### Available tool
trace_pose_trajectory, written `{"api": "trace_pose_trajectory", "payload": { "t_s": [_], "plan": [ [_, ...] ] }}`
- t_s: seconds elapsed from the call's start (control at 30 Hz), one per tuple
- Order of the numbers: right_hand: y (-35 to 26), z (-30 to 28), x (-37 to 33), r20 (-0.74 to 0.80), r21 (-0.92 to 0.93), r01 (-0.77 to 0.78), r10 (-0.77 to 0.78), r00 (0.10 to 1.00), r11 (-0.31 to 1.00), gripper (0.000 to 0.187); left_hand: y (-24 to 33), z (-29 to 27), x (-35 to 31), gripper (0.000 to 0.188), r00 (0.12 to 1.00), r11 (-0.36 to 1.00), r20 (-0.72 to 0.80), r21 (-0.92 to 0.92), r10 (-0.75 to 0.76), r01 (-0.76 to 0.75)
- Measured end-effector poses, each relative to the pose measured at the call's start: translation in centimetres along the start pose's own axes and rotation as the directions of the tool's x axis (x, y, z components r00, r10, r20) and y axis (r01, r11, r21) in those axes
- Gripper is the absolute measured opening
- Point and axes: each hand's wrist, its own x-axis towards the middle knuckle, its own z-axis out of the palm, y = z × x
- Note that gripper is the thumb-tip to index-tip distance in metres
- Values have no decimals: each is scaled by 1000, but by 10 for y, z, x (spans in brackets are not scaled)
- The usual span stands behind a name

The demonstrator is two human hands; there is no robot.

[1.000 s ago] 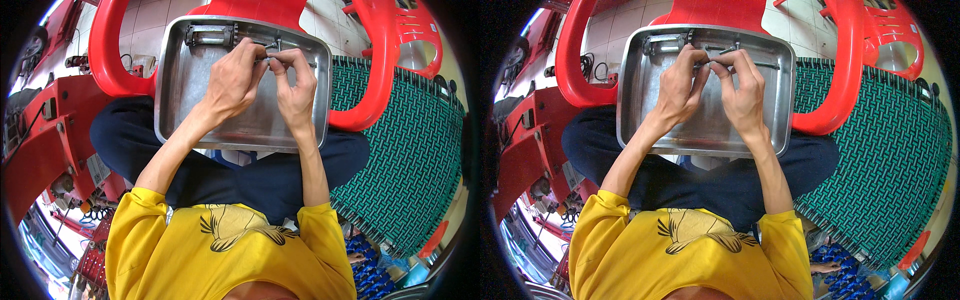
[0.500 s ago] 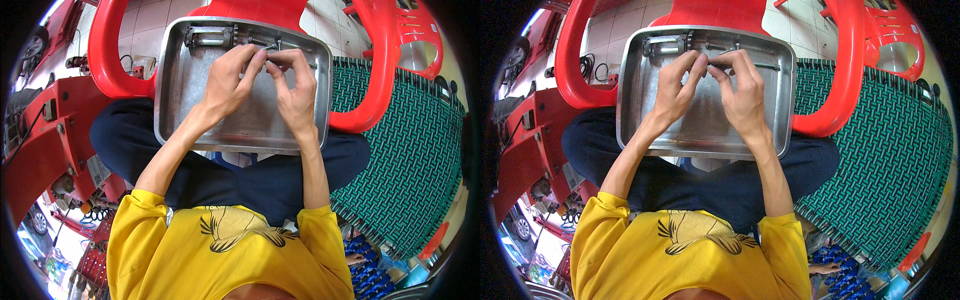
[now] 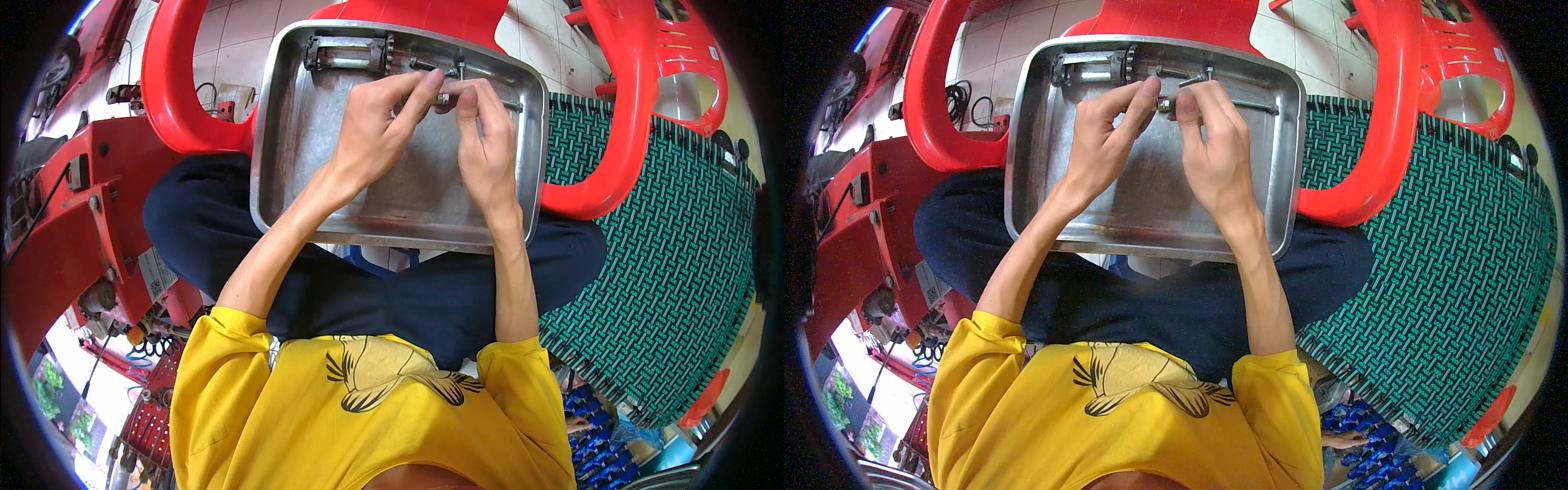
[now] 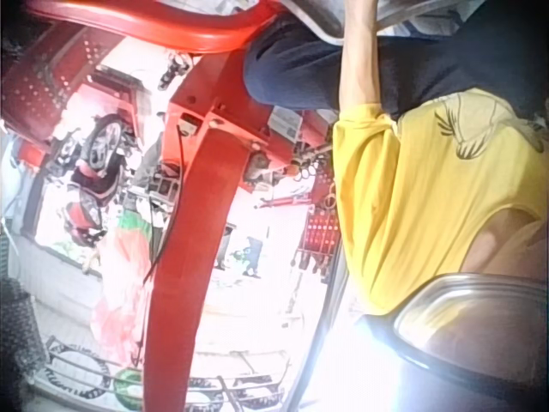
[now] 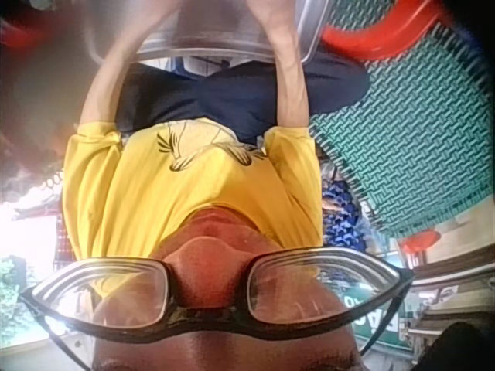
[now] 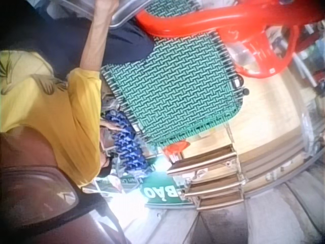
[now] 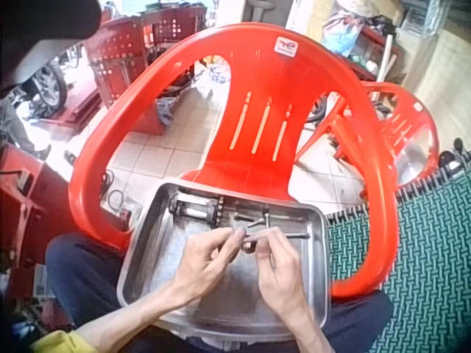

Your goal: The person is assembling motorcycle engine components on a metal tray, inserting a bolt through a gear and a metal bracket before fitting them onto a larger mechanical part.

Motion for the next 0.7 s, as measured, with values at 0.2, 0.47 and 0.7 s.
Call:
{"api": "trace_pose_trajectory", "payload": {
  "t_s": [0.2,0.47,0.7],
  "plan": [
    [-3,1,-2,-2,15,59,-59,998,998,27,-2,-3,1,36,998,999,51,37,-34,32],
    [2,-1,-2,-29,122,-41,45,999,992,27,-3,2,0,19,978,976,4,49,210,-210],
    [4,-2,-4,-9,120,-53,54,998,991,29,-6,0,0,15,988,985,16,84,152,-153]
  ]
}}
